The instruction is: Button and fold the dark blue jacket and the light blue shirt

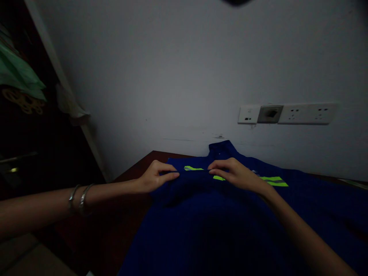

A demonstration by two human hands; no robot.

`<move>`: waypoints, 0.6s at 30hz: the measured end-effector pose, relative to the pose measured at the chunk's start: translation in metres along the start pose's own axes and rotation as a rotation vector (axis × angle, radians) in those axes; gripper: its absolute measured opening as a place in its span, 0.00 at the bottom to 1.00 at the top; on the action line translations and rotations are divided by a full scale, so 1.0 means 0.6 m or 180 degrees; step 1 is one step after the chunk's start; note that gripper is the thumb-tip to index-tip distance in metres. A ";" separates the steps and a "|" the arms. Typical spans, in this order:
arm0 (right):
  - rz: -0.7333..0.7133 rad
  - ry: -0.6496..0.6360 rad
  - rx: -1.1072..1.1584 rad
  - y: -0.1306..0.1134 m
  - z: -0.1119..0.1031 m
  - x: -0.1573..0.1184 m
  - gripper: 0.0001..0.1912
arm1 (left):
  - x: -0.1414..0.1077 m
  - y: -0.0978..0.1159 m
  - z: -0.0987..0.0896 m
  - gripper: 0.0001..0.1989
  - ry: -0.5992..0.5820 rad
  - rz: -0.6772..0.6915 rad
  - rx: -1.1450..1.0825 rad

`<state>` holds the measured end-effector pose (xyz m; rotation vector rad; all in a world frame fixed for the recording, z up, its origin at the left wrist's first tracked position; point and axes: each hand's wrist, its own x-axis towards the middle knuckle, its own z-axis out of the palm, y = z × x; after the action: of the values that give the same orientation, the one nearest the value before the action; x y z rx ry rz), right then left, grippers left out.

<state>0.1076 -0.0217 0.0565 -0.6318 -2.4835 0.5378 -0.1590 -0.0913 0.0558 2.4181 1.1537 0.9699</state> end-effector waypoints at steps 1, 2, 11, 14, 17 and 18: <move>0.0045 0.0042 0.0049 0.001 0.001 0.000 0.11 | 0.000 -0.002 -0.001 0.12 0.0043 -0.0022 -0.0042; 0.0106 0.0086 0.0092 0.003 0.001 0.000 0.12 | 0.001 -0.007 -0.004 0.12 0.0120 -0.0078 -0.0088; 0.0579 0.0308 -0.0329 0.048 -0.024 -0.015 0.18 | 0.028 -0.230 -0.198 0.10 0.2702 -0.2030 -0.0130; 0.0788 0.0343 -0.0380 0.066 -0.027 -0.016 0.19 | -0.014 -0.296 -0.297 0.12 0.3118 -0.2932 0.0845; 0.0895 0.0282 -0.0373 0.082 -0.020 -0.014 0.19 | -0.081 -0.323 -0.362 0.13 0.3143 -0.3791 0.1680; 0.0908 0.0223 -0.0369 0.087 -0.015 -0.012 0.19 | -0.103 -0.326 -0.374 0.13 0.3154 -0.3954 0.1854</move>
<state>0.1354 0.0190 0.0357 -1.0427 -2.3854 0.4685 -0.4524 -0.0203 0.0914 0.7656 2.9693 1.3807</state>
